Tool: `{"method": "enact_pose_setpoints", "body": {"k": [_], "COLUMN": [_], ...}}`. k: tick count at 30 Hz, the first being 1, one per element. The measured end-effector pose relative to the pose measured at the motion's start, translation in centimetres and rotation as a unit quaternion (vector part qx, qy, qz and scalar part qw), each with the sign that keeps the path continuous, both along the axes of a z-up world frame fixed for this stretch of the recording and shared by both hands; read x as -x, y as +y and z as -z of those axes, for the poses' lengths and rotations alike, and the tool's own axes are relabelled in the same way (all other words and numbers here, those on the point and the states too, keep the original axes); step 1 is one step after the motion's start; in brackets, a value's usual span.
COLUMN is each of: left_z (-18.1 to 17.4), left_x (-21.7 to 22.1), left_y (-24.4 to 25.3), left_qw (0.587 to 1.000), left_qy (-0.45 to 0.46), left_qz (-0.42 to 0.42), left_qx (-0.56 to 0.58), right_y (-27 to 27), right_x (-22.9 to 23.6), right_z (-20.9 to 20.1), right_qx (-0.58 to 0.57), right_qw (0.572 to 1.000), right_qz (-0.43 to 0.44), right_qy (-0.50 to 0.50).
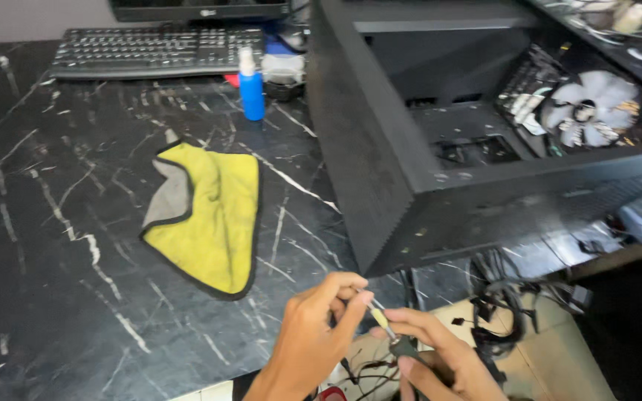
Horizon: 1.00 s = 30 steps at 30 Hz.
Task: The person organizes a bundle of black cables and places them inside a computer case. They then use a screwdriver to remove screws from the case's front panel and detach a cooling fan from the interior.
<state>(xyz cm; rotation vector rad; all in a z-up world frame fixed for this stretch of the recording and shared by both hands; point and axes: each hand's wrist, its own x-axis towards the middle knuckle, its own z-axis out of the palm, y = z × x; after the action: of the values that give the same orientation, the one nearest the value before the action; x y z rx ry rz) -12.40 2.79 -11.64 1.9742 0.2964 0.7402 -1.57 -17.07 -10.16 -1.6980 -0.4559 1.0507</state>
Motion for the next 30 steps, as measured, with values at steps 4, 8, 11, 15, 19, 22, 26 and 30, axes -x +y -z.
{"method": "enact_pose_setpoints", "body": {"k": [4, 8, 11, 15, 19, 22, 26, 30], "left_z": [-0.1, -0.4, -0.7, -1.1, -1.6, -2.0, -1.5, -0.2], "left_x": [-2.6, -6.1, -8.5, -10.0, -12.0, -14.0, -16.1, -17.5], "left_y": [-3.6, -5.9, -7.0, -7.9, -9.3, -10.8, -12.1, -12.6], "left_qw": [0.996, 0.987, 0.947, 0.933, 0.937, 0.904, 0.887, 0.877], "left_qy": [-0.016, 0.040, 0.073, 0.108, 0.134, 0.148, 0.161, 0.117], "left_qz": [0.048, 0.069, 0.073, 0.080, 0.126, 0.173, 0.182, 0.173], "left_qx": [0.071, 0.138, 0.303, 0.334, 0.297, 0.362, 0.393, 0.433], "right_y": [-4.8, -5.6, -5.2, -6.0, -8.3, -9.2, -9.3, -10.1], "right_x": [-0.6, -1.4, -1.2, -1.6, -2.9, -3.9, -4.1, -5.5], "right_z": [2.9, 1.2, -0.6, -0.2, 1.0, -0.5, -2.7, -1.6], "right_qx": [-0.111, -0.020, 0.052, 0.017, 0.002, -0.006, 0.025, -0.020], "right_qw": [0.988, 0.967, 0.983, 0.971, 0.942, 0.934, 0.926, 0.924], "right_qz": [0.104, 0.214, 0.169, 0.236, 0.327, 0.351, 0.377, 0.382], "right_qy": [0.013, 0.139, 0.041, 0.036, 0.074, 0.070, 0.013, 0.018]}}
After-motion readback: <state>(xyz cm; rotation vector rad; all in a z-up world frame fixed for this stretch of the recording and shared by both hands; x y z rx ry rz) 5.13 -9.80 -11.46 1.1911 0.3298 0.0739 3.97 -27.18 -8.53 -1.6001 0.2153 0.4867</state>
